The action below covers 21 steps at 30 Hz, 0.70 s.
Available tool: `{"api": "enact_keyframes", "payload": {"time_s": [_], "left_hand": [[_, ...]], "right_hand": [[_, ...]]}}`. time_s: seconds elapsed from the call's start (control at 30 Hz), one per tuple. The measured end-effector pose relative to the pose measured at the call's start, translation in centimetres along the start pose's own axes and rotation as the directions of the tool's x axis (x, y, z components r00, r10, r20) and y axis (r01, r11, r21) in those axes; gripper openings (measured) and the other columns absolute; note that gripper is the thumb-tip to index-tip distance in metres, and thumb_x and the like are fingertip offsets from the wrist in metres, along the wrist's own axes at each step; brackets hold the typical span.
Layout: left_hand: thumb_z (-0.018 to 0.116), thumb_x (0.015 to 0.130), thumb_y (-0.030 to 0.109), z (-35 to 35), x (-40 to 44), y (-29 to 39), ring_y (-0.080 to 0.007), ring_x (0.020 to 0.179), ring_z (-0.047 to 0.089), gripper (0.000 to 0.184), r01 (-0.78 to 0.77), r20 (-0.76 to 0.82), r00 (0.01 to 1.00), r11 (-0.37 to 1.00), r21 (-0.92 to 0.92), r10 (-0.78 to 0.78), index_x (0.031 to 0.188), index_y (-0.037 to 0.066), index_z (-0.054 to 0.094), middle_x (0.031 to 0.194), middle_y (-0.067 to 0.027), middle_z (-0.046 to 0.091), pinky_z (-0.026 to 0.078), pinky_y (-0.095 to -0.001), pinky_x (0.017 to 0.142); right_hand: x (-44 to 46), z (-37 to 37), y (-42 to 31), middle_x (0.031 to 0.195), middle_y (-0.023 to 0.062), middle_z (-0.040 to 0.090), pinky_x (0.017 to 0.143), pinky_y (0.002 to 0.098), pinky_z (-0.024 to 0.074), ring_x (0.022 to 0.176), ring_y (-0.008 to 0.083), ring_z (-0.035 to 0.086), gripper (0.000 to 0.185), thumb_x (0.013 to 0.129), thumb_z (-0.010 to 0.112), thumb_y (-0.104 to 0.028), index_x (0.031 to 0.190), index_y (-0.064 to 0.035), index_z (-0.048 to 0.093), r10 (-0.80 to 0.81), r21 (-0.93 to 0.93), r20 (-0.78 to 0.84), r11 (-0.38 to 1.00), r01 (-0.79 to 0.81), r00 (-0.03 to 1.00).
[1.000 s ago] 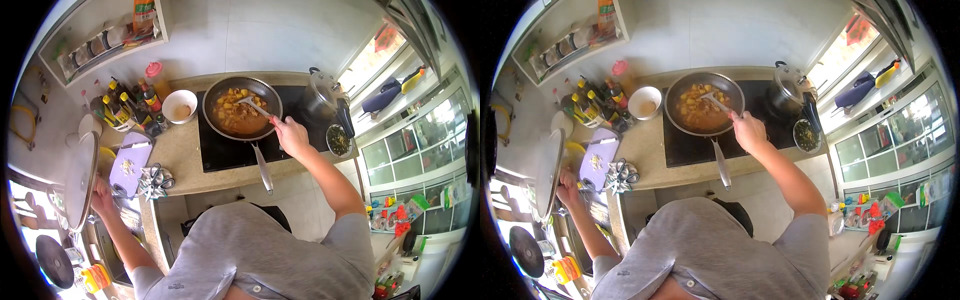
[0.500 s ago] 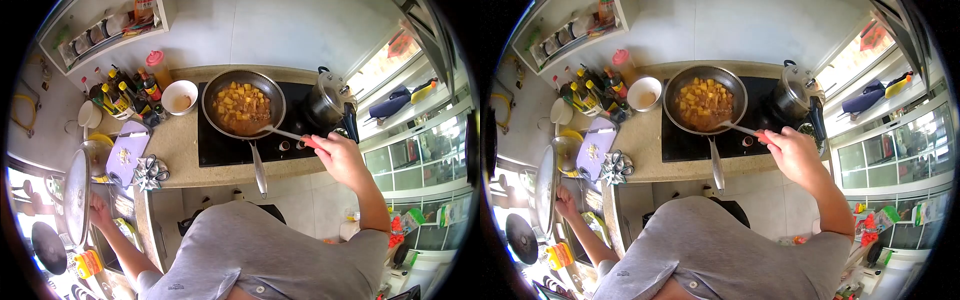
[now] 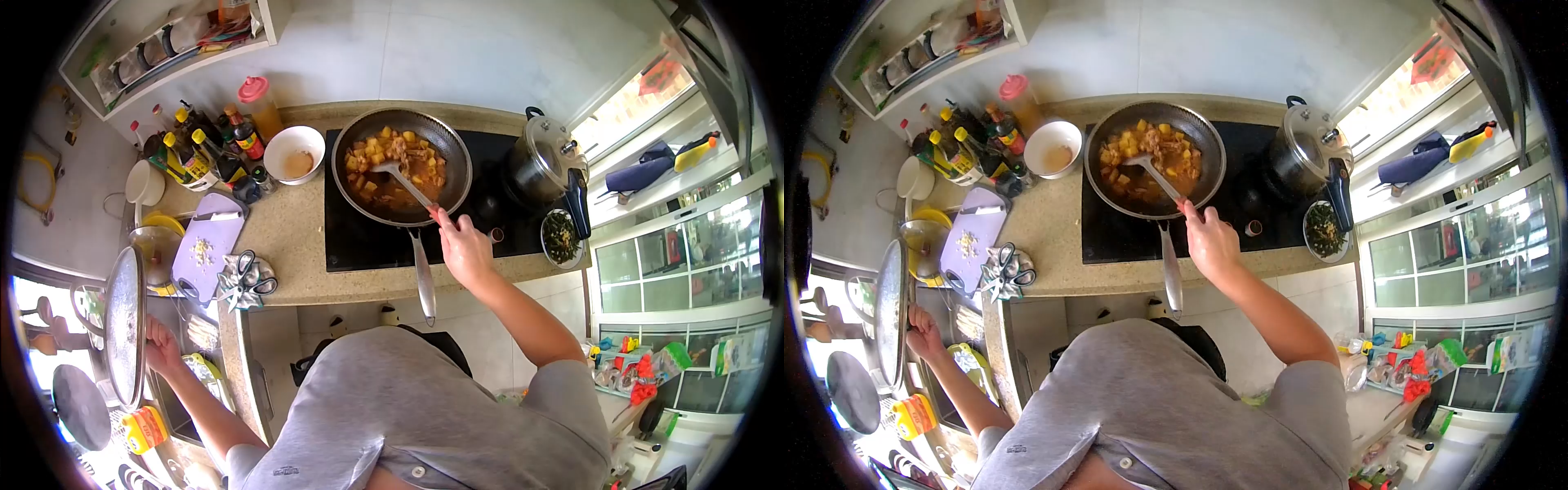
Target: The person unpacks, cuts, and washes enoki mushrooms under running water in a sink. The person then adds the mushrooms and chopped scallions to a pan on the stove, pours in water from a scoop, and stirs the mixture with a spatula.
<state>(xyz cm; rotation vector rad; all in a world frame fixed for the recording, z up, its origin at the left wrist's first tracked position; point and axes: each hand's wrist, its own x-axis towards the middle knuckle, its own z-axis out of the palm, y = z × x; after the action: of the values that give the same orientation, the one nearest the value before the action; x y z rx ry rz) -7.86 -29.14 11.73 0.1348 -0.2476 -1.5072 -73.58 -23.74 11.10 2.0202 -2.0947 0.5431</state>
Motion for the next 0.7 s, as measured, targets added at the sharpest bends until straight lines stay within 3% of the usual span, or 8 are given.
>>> {"api": "enact_keyframes", "payload": {"time_s": [0.17,0.27,0.43,0.63,0.7], "left_hand": [[0.045,0.102,0.006,-0.7,0.7,0.7,-0.0112,0.056,0.021,0.021,0.004,0.012,1.0,0.999,0.032,-0.004,0.083,0.007,0.037,0.072,-0.0008,0.028,0.022,-0.0274,0.05],[0.045,0.102,0.005,-0.8,0.8,0.5,-0.0115,0.057,0.021,0.021,-0.017,0.004,1.0,0.998,0.054,0.017,0.082,0.008,0.036,0.072,-0.0007,0.028,0.022,-0.0277,0.05],[0.046,0.101,0.005,0.0,0.8,-0.3,-0.0115,0.057,0.021,0.021,0.015,0.048,0.999,1.0,0.013,-0.016,0.082,0.008,0.036,0.072,-0.0008,0.027,0.022,-0.0282,0.051],[0.039,0.103,0.006,-1.2,1.1,0.8,-0.0109,0.055,0.023,0.017,0.017,0.087,0.996,1.0,0.024,-0.019,0.086,0.006,0.038,0.072,-0.0007,0.028,0.023,-0.0271,0.052],[0.039,0.104,0.007,-0.4,0.9,0.6,-0.0109,0.055,0.023,0.019,0.012,0.067,0.998,0.998,0.056,-0.016,0.086,0.006,0.037,0.071,-0.0008,0.028,0.024,-0.0274,0.052]], "right_hand": [[3.1,0.5,1.6,0.08,0.0116,0.056,0.049,0.042,0.0511,0.057,0.0308,0.062,0.035,0.089,0.068,-0.013,0.123,-0.0096,0.067,-0.027,-0.038,-0.092,0.999,0.024,0.995],[4.0,-1.8,2.7,0.081,0.0144,0.058,0.048,0.0403,0.0516,0.057,0.0301,0.064,0.034,0.089,0.061,-0.009,0.122,-0.0097,0.068,-0.054,-0.108,-0.018,0.993,0.052,0.998],[4.5,-6.8,3.4,0.079,0.0143,0.059,0.058,0.047,0.0521,0.065,0.0347,0.064,0.031,0.088,0.065,-0.015,0.119,-0.0117,0.069,0.024,-0.114,0.182,0.993,-0.004,0.983],[4.6,-16.6,3.6,0.082,0.0122,0.06,0.062,0.0451,0.05,0.07,0.0352,0.063,0.031,0.086,0.072,-0.014,0.117,-0.0149,0.072,-0.015,-0.009,0.143,1.0,0.017,0.99],[4.7,-20.0,4.0,0.081,0.0124,0.059,0.064,0.0449,0.0499,0.071,0.0346,0.062,0.03,0.086,0.072,-0.013,0.116,-0.0138,0.072,-0.027,-0.006,0.235,1.0,0.029,0.972]]}}
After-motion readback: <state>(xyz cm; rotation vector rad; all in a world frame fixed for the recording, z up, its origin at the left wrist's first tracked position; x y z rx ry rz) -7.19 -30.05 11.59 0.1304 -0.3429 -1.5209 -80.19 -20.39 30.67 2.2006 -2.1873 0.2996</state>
